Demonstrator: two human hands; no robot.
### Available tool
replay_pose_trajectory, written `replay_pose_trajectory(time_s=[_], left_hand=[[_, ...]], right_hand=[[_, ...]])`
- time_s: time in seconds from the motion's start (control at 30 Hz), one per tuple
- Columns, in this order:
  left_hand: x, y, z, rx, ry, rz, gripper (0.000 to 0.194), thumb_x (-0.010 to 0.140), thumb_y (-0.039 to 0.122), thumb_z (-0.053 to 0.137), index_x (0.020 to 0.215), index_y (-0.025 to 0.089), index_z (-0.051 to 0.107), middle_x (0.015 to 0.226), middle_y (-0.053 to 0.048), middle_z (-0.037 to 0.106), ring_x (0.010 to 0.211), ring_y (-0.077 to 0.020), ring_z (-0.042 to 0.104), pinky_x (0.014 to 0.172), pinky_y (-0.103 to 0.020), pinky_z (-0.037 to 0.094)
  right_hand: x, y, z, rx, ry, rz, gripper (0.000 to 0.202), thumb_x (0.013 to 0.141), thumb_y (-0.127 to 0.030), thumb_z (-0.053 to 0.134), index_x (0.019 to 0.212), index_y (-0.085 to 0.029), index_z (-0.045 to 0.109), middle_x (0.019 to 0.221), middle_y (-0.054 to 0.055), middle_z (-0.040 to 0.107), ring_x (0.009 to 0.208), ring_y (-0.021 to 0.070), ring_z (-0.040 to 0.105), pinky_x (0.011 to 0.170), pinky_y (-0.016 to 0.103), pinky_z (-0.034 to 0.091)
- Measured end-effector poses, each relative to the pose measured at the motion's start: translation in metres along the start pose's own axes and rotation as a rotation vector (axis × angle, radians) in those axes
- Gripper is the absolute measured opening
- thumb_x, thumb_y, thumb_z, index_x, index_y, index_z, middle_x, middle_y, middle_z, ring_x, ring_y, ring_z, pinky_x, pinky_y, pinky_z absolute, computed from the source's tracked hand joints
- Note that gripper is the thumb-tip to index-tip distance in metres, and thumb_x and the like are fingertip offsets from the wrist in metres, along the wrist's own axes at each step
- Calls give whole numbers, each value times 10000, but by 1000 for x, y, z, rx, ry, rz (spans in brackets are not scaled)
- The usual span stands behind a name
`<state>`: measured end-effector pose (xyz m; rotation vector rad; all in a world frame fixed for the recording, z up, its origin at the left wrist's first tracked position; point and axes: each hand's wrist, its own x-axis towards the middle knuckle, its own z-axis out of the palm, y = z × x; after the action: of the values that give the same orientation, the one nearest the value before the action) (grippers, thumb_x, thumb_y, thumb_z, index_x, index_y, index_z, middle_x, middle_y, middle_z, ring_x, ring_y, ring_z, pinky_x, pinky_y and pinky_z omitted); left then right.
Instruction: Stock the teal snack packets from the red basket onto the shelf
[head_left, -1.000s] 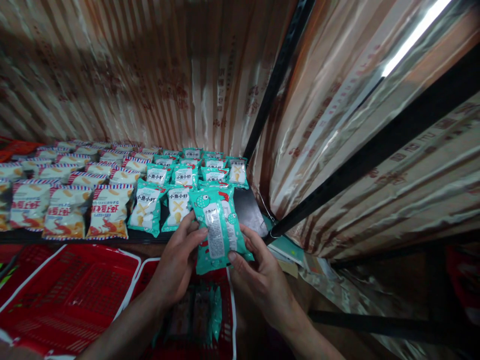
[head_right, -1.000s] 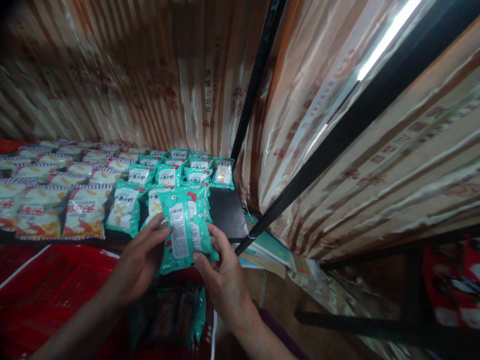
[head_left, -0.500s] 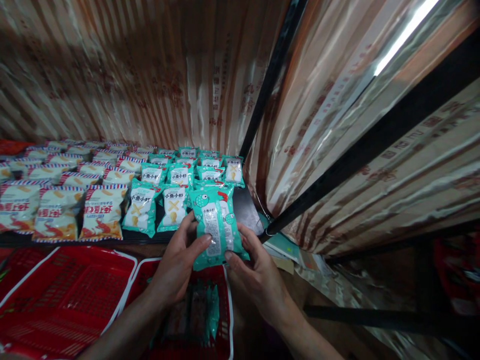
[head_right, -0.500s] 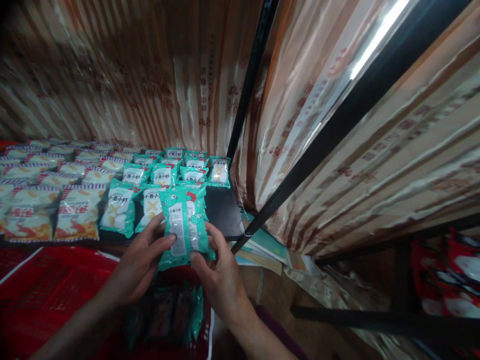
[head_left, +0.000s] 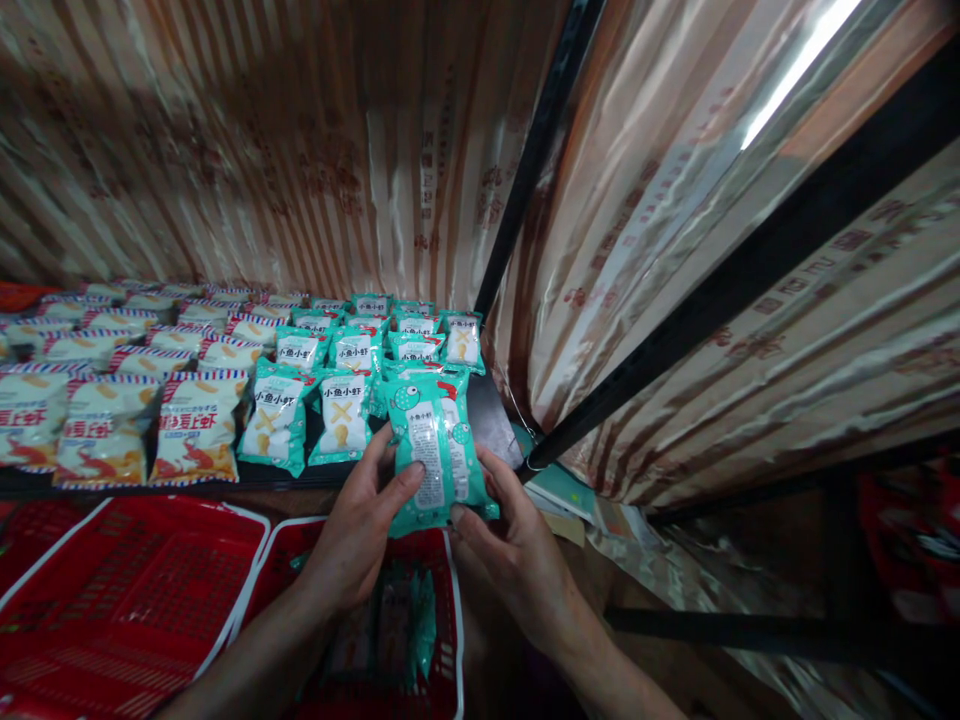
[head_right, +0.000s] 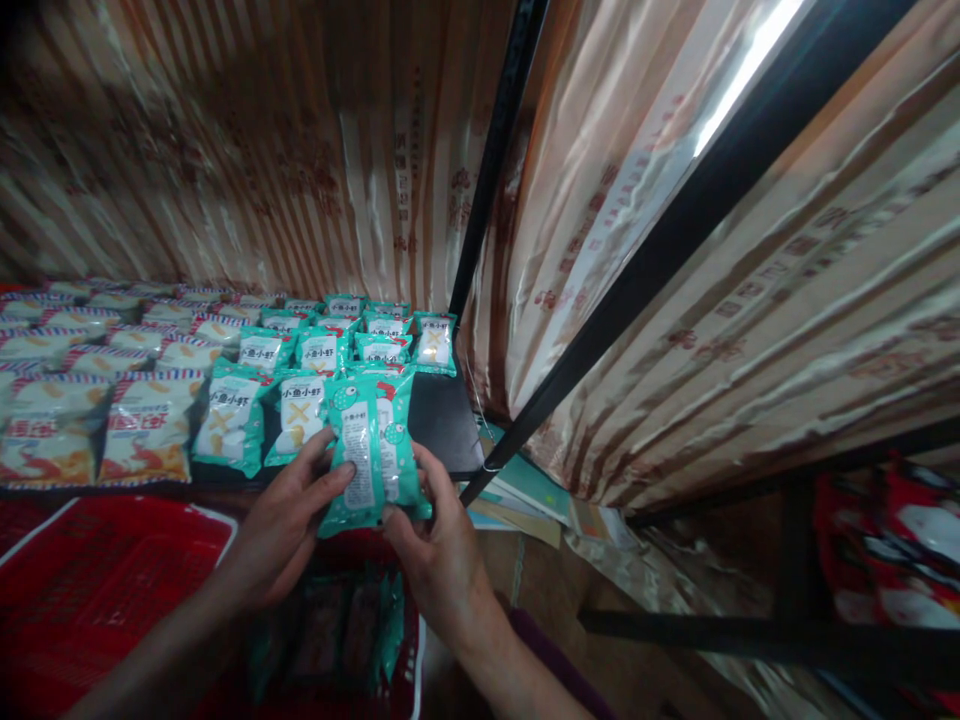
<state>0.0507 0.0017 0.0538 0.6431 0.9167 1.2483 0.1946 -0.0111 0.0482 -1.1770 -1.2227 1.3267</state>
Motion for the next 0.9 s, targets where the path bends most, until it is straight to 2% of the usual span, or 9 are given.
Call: replay_pose_trajectory(time_s=[0.2, 0.33, 0.4, 0.6, 0.77, 0.9], left_hand=[[3, -4, 5, 9, -25, -7, 660, 783, 315, 679, 1380, 244, 406, 1308, -75, 582, 1237, -232, 503, 1020, -341, 407], [4, -8, 7, 31, 31, -22, 627, 772, 348, 691, 1341, 238, 449, 1350, -66, 548, 1275, -219, 462, 1051, -319, 370], [5, -10, 8, 44, 50, -30, 623, 763, 372, 697, 1322, 227, 463, 1319, -76, 572, 1248, -227, 490, 1034, -327, 387], [11, -14, 8, 99, -8, -13, 528, 758, 380, 697, 1230, 221, 522, 1192, -68, 644, 1103, -225, 593, 930, -332, 466], [14, -18, 9, 113, 20, 4, 480, 770, 363, 680, 1199, 211, 529, 1161, -62, 651, 1092, -220, 592, 941, -349, 452], [17, -20, 10, 116, 45, 23, 452, 768, 361, 676, 1171, 205, 541, 1132, -60, 662, 1095, -224, 589, 950, -360, 442]], right_hand=[[0, 1, -4, -29, 29, 14, 544, 748, -255, 621, 1262, -216, 447, 1082, 51, 636, 867, 168, 616, 683, 243, 524], [2, 7, -9, -53, 44, 10, 549, 750, -235, 604, 1271, -221, 435, 1160, 61, 613, 917, 171, 612, 736, 257, 523], [3, 10, -11, -77, 51, 5, 560, 743, -232, 602, 1276, -217, 431, 1187, 69, 601, 948, 179, 608, 766, 269, 520], [4, 19, -16, -122, 46, -1, 577, 751, -239, 580, 1298, -197, 399, 1211, 82, 579, 1007, 188, 593, 815, 283, 510], [6, 22, -17, -116, 45, -16, 569, 752, -221, 572, 1297, -206, 407, 1176, 78, 594, 973, 189, 609, 751, 277, 529], [7, 29, -18, -194, 70, -60, 573, 778, -217, 551, 1328, -205, 389, 1185, 101, 591, 969, 211, 618, 769, 330, 547]])
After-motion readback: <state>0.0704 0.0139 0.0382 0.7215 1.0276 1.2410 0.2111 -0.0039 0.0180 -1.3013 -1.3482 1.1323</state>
